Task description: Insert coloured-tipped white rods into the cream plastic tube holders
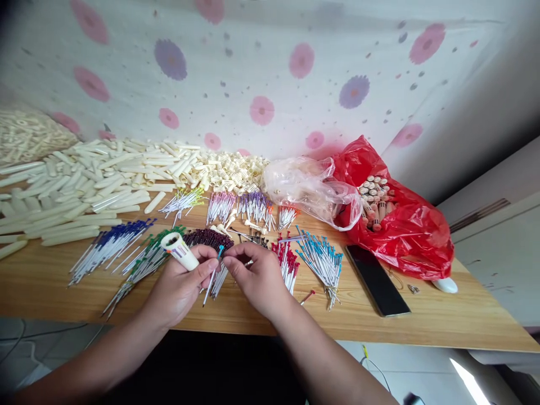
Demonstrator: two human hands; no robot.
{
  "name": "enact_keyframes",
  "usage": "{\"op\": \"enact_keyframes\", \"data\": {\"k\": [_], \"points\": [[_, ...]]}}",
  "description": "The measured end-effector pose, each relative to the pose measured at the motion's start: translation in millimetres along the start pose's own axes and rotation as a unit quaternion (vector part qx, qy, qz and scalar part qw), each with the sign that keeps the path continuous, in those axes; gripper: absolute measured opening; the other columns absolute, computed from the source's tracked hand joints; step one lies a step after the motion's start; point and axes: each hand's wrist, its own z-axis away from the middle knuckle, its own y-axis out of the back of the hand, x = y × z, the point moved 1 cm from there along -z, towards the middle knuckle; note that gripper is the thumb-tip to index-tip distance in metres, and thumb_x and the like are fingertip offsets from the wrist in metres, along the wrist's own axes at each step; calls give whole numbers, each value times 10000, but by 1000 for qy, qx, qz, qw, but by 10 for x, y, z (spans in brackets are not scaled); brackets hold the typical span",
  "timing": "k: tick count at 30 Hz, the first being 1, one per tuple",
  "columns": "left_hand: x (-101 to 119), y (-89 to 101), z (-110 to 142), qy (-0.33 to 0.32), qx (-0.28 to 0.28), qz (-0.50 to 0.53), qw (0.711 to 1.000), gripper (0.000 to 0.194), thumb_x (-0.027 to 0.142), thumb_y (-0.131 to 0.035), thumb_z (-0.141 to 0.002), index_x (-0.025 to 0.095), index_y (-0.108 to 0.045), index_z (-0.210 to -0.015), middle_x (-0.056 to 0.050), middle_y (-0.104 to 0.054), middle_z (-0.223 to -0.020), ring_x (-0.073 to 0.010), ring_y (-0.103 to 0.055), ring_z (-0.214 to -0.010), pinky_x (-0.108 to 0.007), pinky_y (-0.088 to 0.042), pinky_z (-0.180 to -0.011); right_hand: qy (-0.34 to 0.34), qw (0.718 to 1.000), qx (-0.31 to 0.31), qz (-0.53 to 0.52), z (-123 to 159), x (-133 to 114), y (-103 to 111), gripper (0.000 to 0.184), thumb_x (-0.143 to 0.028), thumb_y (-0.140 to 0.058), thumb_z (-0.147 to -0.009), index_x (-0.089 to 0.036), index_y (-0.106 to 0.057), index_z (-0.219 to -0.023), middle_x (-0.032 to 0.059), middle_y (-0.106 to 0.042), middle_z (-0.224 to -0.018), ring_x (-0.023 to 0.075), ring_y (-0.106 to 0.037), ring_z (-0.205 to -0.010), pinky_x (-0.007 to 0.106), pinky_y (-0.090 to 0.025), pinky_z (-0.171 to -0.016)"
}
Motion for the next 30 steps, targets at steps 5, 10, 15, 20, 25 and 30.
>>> {"op": "enact_keyframes", "data": {"k": [5, 10, 15, 20, 25, 30], "points": [[37, 61, 23, -56, -16, -150, 987, 115, 272, -614, -806, 168, -619, -757, 46, -507, -552, -92, -443, -501, -203, -359, -480, -25, 999, -19, -34, -54, 3, -35, 181, -347, -627, -782, -169, -601, -761, -16, -558, -643, 97, -483, -560, 219, -397, -520], [100, 90, 18, -128, -24, -224, 966, 97, 241, -599, -818, 168, -634, -764, 10, -601, -678, -122, -540, -610, -227, -425, -574, 15, 1000, -23, 15, -84, -30, 12, 156, -295, -613, -802, -167, -583, -718, -22, -541, -608, 92, -463, -537, 224, -381, -505], [107, 200, -52, -223, -20, -273, 935, 48, 208, -623, -818, 174, -657, -819, -16, -631, -770, -149, -587, -723, -252, -436, -667, 253, 957, 118, 78, 166, -468, 305, 68, -143, -611, -818, -208, -629, -811, 13, -626, -737, 150, -594, -687, 300, -480, -626], [67, 282, -69, -248, -53, -266, 930, 99, 262, -582, -866, 191, -649, -883, -13, -600, -808, -154, -558, -764, -265, -411, -700, 356, 909, 136, 171, 515, -922, 420, 213, -98, -628, -793, -207, -635, -977, 53, -666, -832, 212, -648, -781, 387, -544, -713], [77, 267, -49, -261, -61, -262, 927, 124, 291, -577, -873, 190, -647, -860, -21, -592, -804, -161, -552, -769, -281, -408, -714, 378, 904, 52, 193, 431, -963, 266, 223, -53, -603, -785, -186, -625, -964, 52, -683, -795, 192, -657, -763, 337, -560, -643], [115, 264, -50, -260, -64, -259, 928, 143, 299, -579, -868, 182, -642, -816, -11, -578, -748, -154, -539, -716, -282, -408, -677, 415, 894, 72, 152, 330, -872, 208, 183, -31, -576, -775, -131, -624, -920, 67, -668, -777, 171, -645, -727, 311, -554, -612]]}}
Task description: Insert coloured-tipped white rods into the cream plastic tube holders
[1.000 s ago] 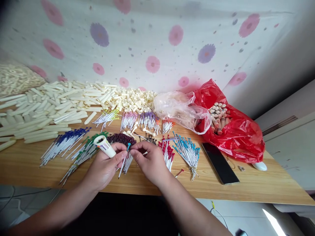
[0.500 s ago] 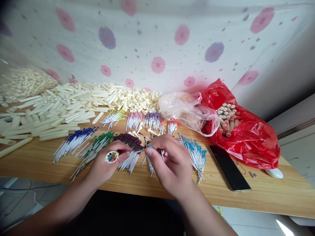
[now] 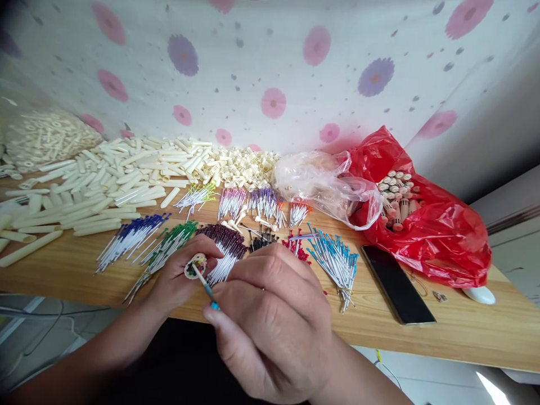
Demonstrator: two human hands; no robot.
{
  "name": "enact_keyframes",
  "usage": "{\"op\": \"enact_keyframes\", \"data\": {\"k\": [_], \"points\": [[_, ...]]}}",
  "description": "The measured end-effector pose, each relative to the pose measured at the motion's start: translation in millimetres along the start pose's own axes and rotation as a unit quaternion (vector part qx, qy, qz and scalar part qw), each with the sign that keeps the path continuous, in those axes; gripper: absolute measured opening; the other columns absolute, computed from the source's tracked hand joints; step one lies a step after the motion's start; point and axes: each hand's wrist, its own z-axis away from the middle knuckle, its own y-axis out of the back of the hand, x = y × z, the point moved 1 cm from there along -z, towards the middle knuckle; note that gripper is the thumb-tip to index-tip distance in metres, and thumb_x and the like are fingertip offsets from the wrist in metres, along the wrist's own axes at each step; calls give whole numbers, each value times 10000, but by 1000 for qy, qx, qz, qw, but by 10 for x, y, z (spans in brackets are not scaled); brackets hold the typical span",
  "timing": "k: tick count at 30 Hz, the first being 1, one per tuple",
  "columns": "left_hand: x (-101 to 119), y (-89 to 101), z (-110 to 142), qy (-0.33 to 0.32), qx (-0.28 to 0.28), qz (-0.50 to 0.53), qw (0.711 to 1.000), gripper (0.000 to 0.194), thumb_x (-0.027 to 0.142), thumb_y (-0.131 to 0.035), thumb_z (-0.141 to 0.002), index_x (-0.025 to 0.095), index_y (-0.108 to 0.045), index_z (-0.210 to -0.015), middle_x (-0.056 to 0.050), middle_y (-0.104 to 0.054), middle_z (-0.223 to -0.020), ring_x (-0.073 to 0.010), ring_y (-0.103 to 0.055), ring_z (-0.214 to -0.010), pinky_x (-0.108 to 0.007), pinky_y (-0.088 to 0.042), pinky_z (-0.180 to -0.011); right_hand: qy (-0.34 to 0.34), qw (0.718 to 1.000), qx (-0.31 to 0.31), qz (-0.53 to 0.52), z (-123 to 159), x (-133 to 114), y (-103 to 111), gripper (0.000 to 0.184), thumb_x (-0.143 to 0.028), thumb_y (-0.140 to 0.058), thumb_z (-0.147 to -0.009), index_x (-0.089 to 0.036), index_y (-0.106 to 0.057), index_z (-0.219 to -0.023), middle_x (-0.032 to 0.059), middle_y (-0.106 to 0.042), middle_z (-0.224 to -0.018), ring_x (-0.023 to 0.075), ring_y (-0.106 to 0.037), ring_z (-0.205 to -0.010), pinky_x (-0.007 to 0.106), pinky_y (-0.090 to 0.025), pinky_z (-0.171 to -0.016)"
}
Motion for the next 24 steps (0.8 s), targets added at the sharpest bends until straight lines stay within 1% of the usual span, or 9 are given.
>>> {"op": "enact_keyframes", "data": {"k": [4, 7, 11, 13, 18, 21, 24], "points": [[3, 8, -6, -9, -7, 17, 1000, 116, 279, -588, -862, 185, -645, -826, -11, -576, -764, -151, -540, -726, -276, -415, -672, 0, 1000, -10, 5, -19, -20, 56, 161, -55, -564, -799, -144, -622, -920, 52, -669, -763, 167, -643, -733, 312, -556, -610], [11, 3, -12, -16, -15, 23, 1000, 117, 273, -583, -867, 187, -648, -822, -11, -578, -759, -146, -543, -717, -271, -422, -659, -9, 1000, -17, 18, -25, -27, 57, 161, -64, -557, -815, -165, -620, -924, 42, -666, -752, 162, -645, -719, 307, -554, -607], [42, -8, -23, -19, -26, 18, 999, 100, 259, -593, -860, 190, -650, -814, -15, -582, -766, -148, -552, -724, -279, -434, -659, -11, 1000, -9, 12, -8, 5, -10, 139, -62, -569, -801, -158, -626, -884, 50, -662, -753, 156, -645, -702, 294, -554, -611], [62, -11, -27, -13, -29, 16, 999, 98, 262, -591, -860, 198, -648, -812, -15, -578, -766, -151, -553, -720, -288, -437, -656, -4, 1000, -21, 9, 1, 28, -53, 124, -62, -579, -792, -148, -629, -865, 53, -663, -756, 154, -640, -706, 290, -555, -621], [60, -8, -15, -22, -25, -6, 999, 193, 366, -553, -877, 211, -633, -793, -18, -562, -748, -172, -541, -718, -311, -423, -641, 16, 999, -40, 23, 43, 110, -196, 92, -95, -576, -809, -140, -622, -876, 69, -658, -762, 153, -609, -718, 295, -539, -629], [14, 11, 7, -39, -26, -28, 998, 205, 402, -555, -875, 206, -617, -882, -26, -568, -812, -184, -541, -784, -319, -428, -692, 6, 999, -37, 28, 91, 182, -292, 97, -107, -560, -829, -147, -621, -893, 62, -645, -759, 147, -588, -699, 296, -518, -617], [-5, 43, 29, -44, -35, -51, 997, 335, 485, -515, -877, 204, -588, -1044, -52, -556, -927, -209, -533, -886, -336, -442, -769, -13, 999, -30, 28, 151, 252, -341, 126, -86, -565, -823, -132, -628, -922, 69, -639, -784, 147, -575, -712, 300, -502, -629]]}}
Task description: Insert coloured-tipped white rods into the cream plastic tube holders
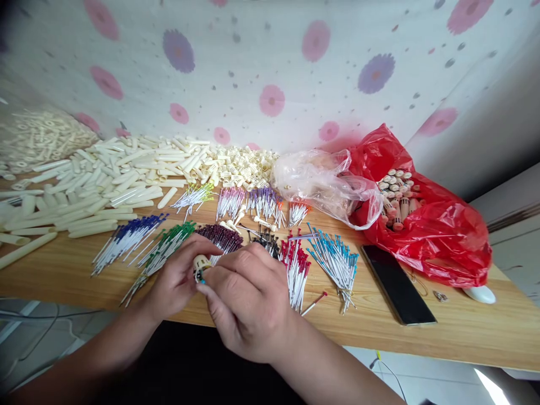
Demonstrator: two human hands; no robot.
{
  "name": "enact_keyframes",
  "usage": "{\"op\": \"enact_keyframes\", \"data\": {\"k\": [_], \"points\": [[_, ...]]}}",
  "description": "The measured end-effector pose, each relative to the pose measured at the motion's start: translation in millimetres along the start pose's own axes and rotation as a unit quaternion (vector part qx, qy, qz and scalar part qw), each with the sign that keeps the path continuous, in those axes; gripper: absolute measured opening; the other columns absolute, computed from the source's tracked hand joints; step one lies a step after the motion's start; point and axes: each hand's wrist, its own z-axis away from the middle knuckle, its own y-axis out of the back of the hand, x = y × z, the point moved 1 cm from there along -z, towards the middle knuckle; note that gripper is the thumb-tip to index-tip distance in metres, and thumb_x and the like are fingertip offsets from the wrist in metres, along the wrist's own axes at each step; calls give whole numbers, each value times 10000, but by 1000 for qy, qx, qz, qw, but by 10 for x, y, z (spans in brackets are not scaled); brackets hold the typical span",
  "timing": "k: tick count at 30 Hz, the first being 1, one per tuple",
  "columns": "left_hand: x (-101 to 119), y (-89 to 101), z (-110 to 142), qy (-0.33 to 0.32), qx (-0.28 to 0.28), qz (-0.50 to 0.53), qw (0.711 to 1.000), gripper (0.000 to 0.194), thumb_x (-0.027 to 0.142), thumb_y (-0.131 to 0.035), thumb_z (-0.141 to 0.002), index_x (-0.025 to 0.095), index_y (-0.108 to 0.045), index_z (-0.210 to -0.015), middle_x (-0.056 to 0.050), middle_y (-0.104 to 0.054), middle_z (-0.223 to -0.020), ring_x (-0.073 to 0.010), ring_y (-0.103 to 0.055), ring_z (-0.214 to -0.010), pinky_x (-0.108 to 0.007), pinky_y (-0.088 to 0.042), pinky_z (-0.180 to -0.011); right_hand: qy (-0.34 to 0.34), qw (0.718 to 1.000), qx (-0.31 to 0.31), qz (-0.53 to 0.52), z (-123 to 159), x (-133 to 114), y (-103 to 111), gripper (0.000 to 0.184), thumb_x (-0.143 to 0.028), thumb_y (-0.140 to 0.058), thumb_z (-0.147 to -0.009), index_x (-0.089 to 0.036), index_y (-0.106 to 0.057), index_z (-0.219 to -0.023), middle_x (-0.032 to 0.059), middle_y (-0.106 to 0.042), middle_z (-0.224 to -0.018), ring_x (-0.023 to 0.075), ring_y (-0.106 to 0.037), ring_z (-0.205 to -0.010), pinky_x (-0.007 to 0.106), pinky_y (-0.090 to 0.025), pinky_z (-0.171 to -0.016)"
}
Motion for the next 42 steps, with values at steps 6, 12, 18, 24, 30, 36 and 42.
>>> {"op": "enact_keyframes", "data": {"k": [6, 12, 18, 24, 30, 36, 42], "points": [[25, 61, 46, 14, -10, -61, 998, 391, 420, -342, -950, 205, -526, -1219, -95, -501, -1096, -249, -477, -1049, -384, -409, -909, -23, 998, -11, 50, 127, 87, 4, 204, -90, -579, -820, -155, -642, -1002, 61, -582, -854, 164, -555, -798, 315, -477, -660], [16, 82, 68, -32, 18, -158, 987, 284, 308, -415, -943, 218, -551, -1175, -79, -487, -1049, -235, -476, -1019, -361, -419, -867, -54, 996, -17, 62, 156, 124, 7, 129, -110, -614, -812, -183, -650, -912, 36, -523, -834, 155, -527, -787, 307, -461, -660], [54, 84, 46, -70, 71, -219, 971, 253, 298, -459, -926, 221, -581, -1134, -68, -491, -991, -231, -478, -931, -372, -406, -822, -125, 992, -17, -3, 119, 171, -5, 70, -102, -627, -794, -170, -643, -800, 25, -526, -801, 138, -527, -752, 285, -448, -669], [91, 85, 25, -84, 97, -260, 957, 227, 280, -500, -907, 216, -616, -1090, -67, -491, -953, -230, -491, -888, -375, -415, -788, -191, 977, -1, -96, 156, 193, -63, 87, -124, -592, -824, -188, -651, -818, 23, -537, -820, 137, -542, -767, 272, -469, -670], [81, 87, 23, -82, 99, -259, 957, 222, 300, -493, -911, 238, -630, -1075, -60, -506, -933, -222, -509, -870, -361, -433, -771, -243, 950, -8, -195, 236, 231, -78, 133, -175, -577, -853, -213, -698, -894, 30, -542, -874, 131, -560, -789, 274, -496, -691], [-71, 10, 61, -27, 59, -183, 981, 176, 270, -484, -914, 223, -608, -1030, -56, -563, -953, -204, -562, -908, -316, -469, -785, -231, 960, -9, -159, 447, 355, 1, 150, -219, -582, -858, -223, -703, -946, 42, -618, -896, 147, -609, -822, 301, -522, -732], [-199, -109, 122, 67, 36, -55, 996, 175, 305, -515, -895, 209, -589, -1021, -30, -664, -874, -174, -640, -768, -248, -497, -660, -289, 948, -36, 129, 647, 996, 572, 149, -201, -551, -848, -183, -698, -863, 60, -690, -810, 176, -631, -764, 314, -504, -710]]}}
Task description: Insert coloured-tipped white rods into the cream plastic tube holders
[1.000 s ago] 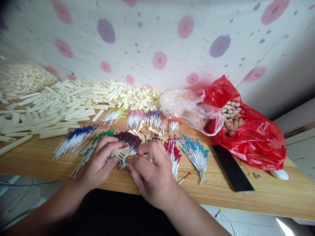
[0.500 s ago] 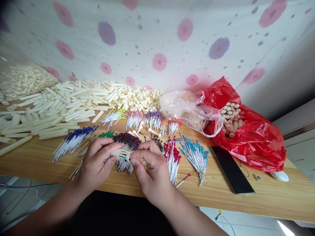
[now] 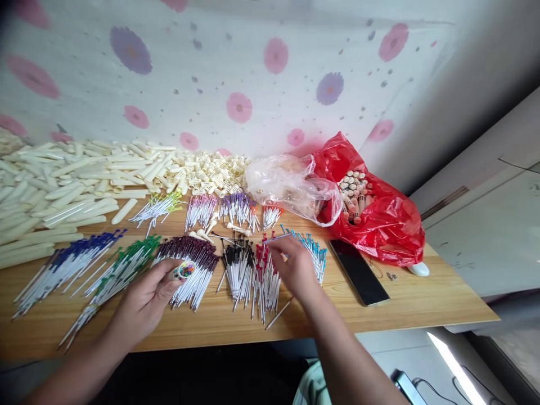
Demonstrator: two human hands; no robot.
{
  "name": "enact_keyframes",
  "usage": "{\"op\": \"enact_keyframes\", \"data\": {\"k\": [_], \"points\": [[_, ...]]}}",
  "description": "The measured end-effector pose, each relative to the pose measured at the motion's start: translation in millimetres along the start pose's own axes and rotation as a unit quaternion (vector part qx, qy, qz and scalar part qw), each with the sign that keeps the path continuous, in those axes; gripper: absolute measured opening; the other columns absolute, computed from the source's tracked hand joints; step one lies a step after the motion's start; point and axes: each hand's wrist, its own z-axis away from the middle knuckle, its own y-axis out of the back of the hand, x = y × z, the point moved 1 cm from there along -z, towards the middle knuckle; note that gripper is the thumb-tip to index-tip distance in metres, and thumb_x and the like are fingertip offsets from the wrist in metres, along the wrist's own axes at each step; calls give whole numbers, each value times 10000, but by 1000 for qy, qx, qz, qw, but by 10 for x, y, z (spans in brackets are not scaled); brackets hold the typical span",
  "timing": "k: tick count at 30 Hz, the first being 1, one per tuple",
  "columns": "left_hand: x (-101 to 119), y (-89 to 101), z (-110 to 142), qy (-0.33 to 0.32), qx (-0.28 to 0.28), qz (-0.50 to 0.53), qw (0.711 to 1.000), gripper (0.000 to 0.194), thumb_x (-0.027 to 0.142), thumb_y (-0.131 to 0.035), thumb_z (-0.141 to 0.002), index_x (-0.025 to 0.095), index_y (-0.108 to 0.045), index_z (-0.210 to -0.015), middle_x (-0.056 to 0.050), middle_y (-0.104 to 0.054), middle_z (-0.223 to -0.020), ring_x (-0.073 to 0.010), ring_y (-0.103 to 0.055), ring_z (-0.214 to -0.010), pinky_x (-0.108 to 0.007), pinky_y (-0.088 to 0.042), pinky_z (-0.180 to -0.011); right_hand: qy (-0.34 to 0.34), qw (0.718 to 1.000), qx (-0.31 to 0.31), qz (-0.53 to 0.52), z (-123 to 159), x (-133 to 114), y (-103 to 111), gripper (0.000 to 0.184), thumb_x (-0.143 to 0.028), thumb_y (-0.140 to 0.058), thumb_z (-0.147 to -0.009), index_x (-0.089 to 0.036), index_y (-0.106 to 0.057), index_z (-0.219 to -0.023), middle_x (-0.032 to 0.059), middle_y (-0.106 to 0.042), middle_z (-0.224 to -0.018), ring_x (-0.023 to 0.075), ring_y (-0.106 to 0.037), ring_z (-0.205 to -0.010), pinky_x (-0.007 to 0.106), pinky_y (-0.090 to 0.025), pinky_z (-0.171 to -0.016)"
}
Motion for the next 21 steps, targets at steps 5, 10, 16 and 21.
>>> {"op": "enact_keyframes", "data": {"k": [5, 10, 16, 21], "points": [[16, -54, -35, 19, 14, 12, 1000, 190, 322, -545, -877, 221, -600, -1029, -25, -673, -895, -170, -642, -758, -244, -503, -657, -64, 985, -54, 151, -456, 411, 284, 155, -175, -570, -799, -160, -719, -841, 90, -720, -849, 204, -653, -778, 305, -481, -722], [40, -17, -50, 21, 31, 19, 999, 155, 287, -545, -874, 225, -619, -995, -38, -654, -922, -185, -626, -840, -281, -510, -750, -24, 986, -104, 127, -469, 211, 123, 137, -200, -575, -814, -178, -710, -810, 66, -715, -829, 181, -645, -738, 282, -475, -680], [38, 29, -15, 44, 9, 102, 994, 235, 397, -492, -910, 202, -596, -990, -64, -618, -955, -188, -605, -883, -307, -499, -790, 102, 988, -119, -5, -203, -268, -67, 132, -213, -554, -869, -187, -682, -888, 64, -687, -866, 170, -645, -798, 309, -509, -720], [62, 47, 16, 28, -25, 171, 985, 299, 450, -448, -922, 201, -607, -961, -69, -613, -966, -202, -592, -938, -331, -479, -851, 159, 975, -120, -94, 6, -513, -15, 157, -258, -588, -860, -194, -666, -981, 74, -684, -889, 187, -644, -842, 347, -531, -752]]}}
